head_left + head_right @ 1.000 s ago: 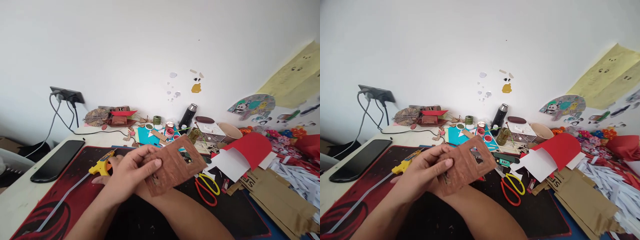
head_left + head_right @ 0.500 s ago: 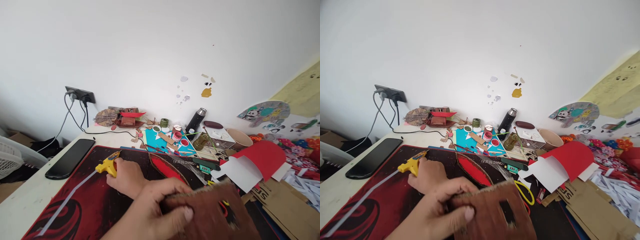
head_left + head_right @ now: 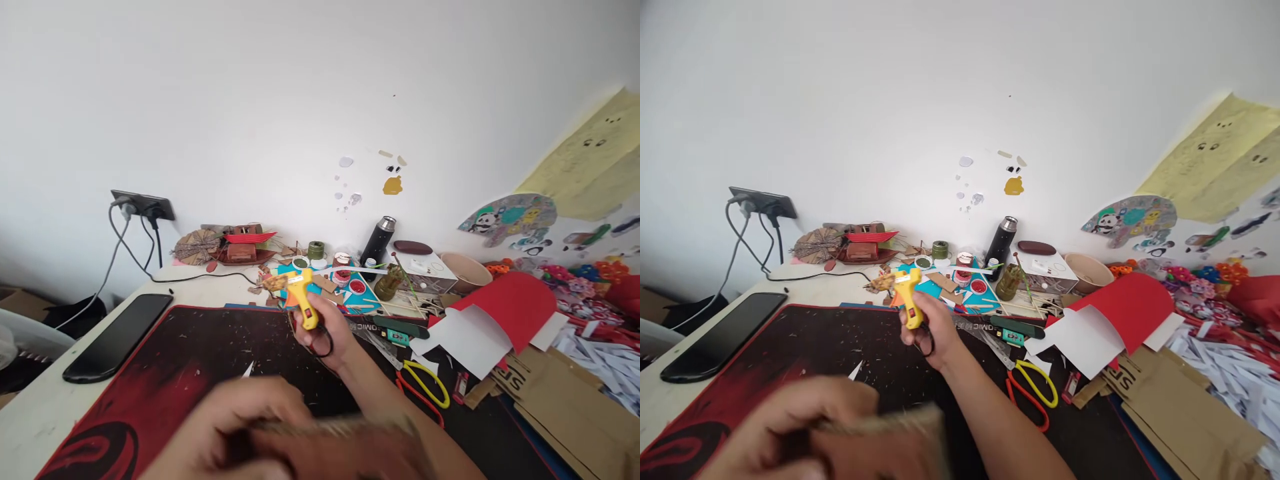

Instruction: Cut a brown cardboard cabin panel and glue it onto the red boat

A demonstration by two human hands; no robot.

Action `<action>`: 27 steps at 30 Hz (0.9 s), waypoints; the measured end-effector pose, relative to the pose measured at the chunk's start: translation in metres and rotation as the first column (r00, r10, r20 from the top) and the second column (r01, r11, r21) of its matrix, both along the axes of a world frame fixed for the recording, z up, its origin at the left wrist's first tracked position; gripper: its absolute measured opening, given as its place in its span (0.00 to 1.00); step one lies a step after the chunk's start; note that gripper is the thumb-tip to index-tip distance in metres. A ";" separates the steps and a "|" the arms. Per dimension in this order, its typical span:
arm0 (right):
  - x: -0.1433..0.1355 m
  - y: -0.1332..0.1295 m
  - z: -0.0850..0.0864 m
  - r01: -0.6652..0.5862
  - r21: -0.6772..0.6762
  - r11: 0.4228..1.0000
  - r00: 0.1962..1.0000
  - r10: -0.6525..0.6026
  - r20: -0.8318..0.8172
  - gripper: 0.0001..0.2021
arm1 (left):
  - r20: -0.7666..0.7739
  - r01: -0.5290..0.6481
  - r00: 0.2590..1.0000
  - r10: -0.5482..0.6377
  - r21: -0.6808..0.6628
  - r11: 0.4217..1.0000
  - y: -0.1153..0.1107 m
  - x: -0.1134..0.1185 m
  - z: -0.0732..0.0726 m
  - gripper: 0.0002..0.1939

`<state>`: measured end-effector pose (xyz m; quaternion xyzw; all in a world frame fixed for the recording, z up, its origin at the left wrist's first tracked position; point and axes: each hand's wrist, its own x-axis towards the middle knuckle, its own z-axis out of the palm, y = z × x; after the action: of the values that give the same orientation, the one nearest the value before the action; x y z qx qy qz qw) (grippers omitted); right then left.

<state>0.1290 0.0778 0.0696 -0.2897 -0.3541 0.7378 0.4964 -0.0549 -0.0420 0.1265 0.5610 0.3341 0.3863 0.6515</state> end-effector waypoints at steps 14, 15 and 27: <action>0.092 -0.014 -0.021 0.138 -0.031 0.990 0.987 -0.140 -0.075 0.23 | -0.222 -0.074 0.974 0.044 -0.130 0.989 0.142 0.028 -0.034 0.19; 0.095 -0.015 -0.024 0.165 -0.060 0.984 0.981 -0.170 -0.092 0.23 | -0.249 -0.060 0.968 0.023 -0.139 0.989 0.143 0.033 -0.040 0.20; 0.085 -0.003 -0.022 0.219 -0.067 0.973 0.972 -0.224 -0.069 0.26 | -0.387 0.113 0.907 -0.167 -0.159 0.981 0.127 0.007 -0.033 0.18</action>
<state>0.2141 0.0748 0.0479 -0.3139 -0.2784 0.6983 0.5799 -0.0479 0.0855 0.0937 0.6059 0.4434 0.1929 0.6317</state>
